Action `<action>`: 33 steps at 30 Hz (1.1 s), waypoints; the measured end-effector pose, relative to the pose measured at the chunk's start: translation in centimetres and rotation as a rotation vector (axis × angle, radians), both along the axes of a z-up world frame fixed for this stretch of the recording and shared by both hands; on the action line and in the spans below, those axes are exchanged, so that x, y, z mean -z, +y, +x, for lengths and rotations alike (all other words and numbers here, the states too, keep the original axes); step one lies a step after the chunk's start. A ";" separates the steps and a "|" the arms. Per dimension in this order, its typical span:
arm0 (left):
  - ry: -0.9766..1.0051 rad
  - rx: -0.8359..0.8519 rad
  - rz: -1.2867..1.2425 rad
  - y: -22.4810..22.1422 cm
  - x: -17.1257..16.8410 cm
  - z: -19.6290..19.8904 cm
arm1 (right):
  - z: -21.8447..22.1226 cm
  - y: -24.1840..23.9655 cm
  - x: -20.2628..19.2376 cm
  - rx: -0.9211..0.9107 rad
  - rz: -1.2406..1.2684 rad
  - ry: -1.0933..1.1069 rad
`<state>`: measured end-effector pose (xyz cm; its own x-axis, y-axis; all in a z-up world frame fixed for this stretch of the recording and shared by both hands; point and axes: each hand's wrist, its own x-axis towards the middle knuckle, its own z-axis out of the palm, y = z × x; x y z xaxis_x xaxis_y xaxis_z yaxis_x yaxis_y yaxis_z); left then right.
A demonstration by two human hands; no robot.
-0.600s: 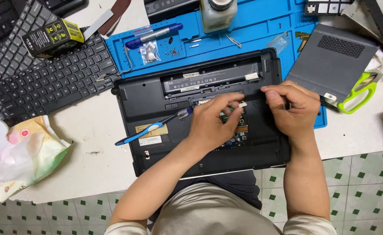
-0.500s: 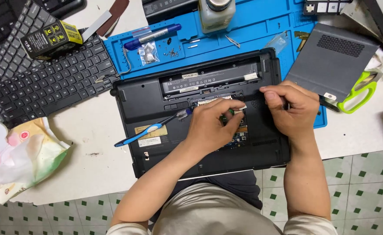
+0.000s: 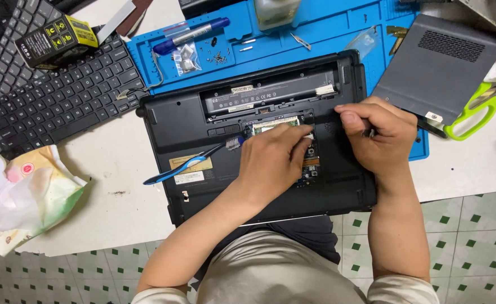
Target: The person is performing maintenance on a laptop, including reseating the RAM module, cleaning the battery area with a brush, and reinstalling the battery.
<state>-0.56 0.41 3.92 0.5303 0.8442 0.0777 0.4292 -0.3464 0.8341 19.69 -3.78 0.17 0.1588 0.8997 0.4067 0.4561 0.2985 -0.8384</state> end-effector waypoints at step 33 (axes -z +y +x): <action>0.180 0.107 0.088 1.8 0.3 -0.1 | 0.4 -0.2 0.3 0.006 0.062 -0.011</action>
<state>-0.66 2.17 3.61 0.6287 0.7764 0.0440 0.5254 -0.4658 0.7121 20.14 -4.01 -0.17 0.1596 0.8717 0.4633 0.4672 0.3467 -0.8133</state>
